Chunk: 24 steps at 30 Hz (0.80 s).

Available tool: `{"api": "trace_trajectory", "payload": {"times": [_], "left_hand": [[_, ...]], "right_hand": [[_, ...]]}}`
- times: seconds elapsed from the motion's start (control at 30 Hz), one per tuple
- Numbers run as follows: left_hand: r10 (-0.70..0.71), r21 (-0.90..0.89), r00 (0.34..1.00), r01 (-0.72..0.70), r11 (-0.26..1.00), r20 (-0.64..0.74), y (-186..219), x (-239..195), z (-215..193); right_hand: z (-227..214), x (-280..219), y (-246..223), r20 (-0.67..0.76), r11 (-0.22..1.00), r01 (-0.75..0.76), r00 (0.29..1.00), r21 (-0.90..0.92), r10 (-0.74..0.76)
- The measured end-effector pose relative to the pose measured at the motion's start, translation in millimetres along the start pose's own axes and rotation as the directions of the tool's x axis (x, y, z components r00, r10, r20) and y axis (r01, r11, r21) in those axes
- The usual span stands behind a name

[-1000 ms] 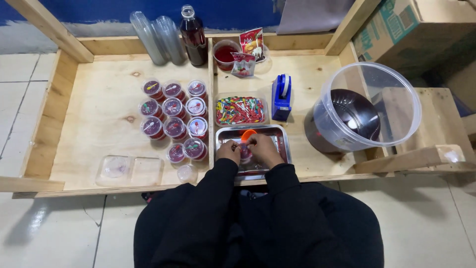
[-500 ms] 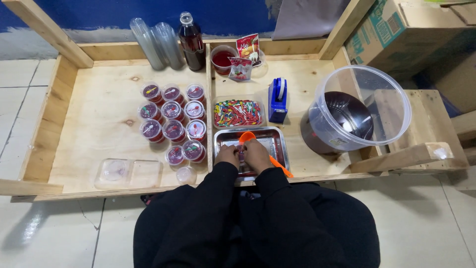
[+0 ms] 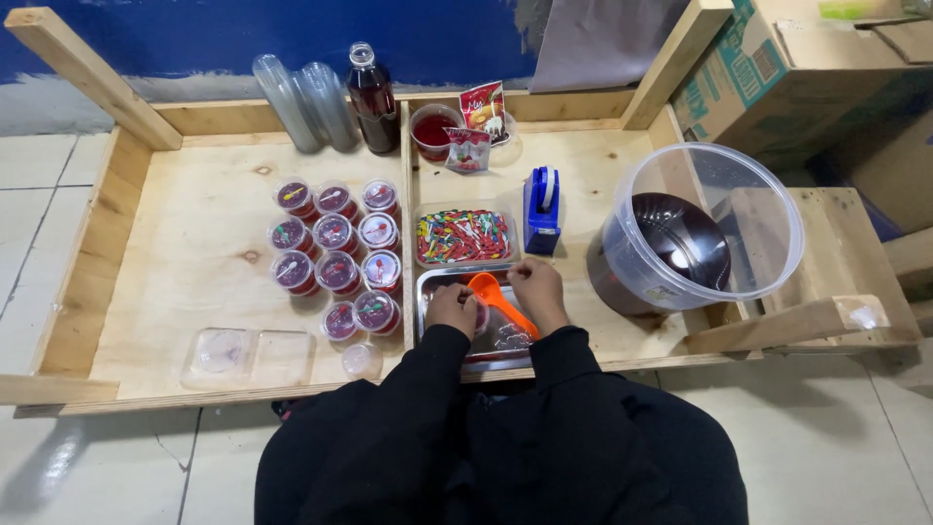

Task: Filling small plastic cups with jelly from a large container using a spoon.

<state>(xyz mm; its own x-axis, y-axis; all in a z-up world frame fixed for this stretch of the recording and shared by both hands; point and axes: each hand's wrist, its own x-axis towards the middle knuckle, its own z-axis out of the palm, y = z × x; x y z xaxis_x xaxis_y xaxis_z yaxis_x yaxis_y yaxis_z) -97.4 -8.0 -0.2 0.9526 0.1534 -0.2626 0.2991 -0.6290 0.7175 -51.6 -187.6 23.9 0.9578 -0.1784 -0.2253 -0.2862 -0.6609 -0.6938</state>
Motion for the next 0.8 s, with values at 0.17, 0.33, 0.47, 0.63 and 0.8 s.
{"api": "trace_trajectory", "payload": {"times": [0.17, 0.33, 0.47, 0.63, 0.8], "left_hand": [[0.042, -0.093, 0.999, -0.044, 0.995, -0.022, 40.0, 12.7, 5.7], [0.068, -0.153, 0.996, -0.075, 0.985, -0.054, 54.8, 68.4, 67.6], [0.006, -0.219, 1.000, 0.001, 0.976, 0.028, 91.5, 91.1, 84.9], [-0.070, -0.188, 0.997, 0.075, 0.979, 0.037, 97.9, 122.2, 110.3], [-0.067, -0.151, 0.998, 0.069, 0.986, 0.013, 94.0, 133.5, 120.6]], "right_hand": [[-16.9, 56.3, 35.3, -0.133, 0.985, -0.141, 0.979, 0.103, 0.154], [-41.0, 89.1, 41.0, -0.166, 0.955, -0.295, 0.941, 0.032, 0.296], [-50.0, 99.8, 35.4, -0.156, 0.977, -0.212, 0.964, 0.028, 0.214], [-42.9, 105.0, 34.9, -0.153, 0.990, -0.140, 0.979, -0.010, 0.137], [-42.9, 94.8, 13.7, -0.121, 0.987, -0.153, 0.980, 0.043, 0.157]]}}
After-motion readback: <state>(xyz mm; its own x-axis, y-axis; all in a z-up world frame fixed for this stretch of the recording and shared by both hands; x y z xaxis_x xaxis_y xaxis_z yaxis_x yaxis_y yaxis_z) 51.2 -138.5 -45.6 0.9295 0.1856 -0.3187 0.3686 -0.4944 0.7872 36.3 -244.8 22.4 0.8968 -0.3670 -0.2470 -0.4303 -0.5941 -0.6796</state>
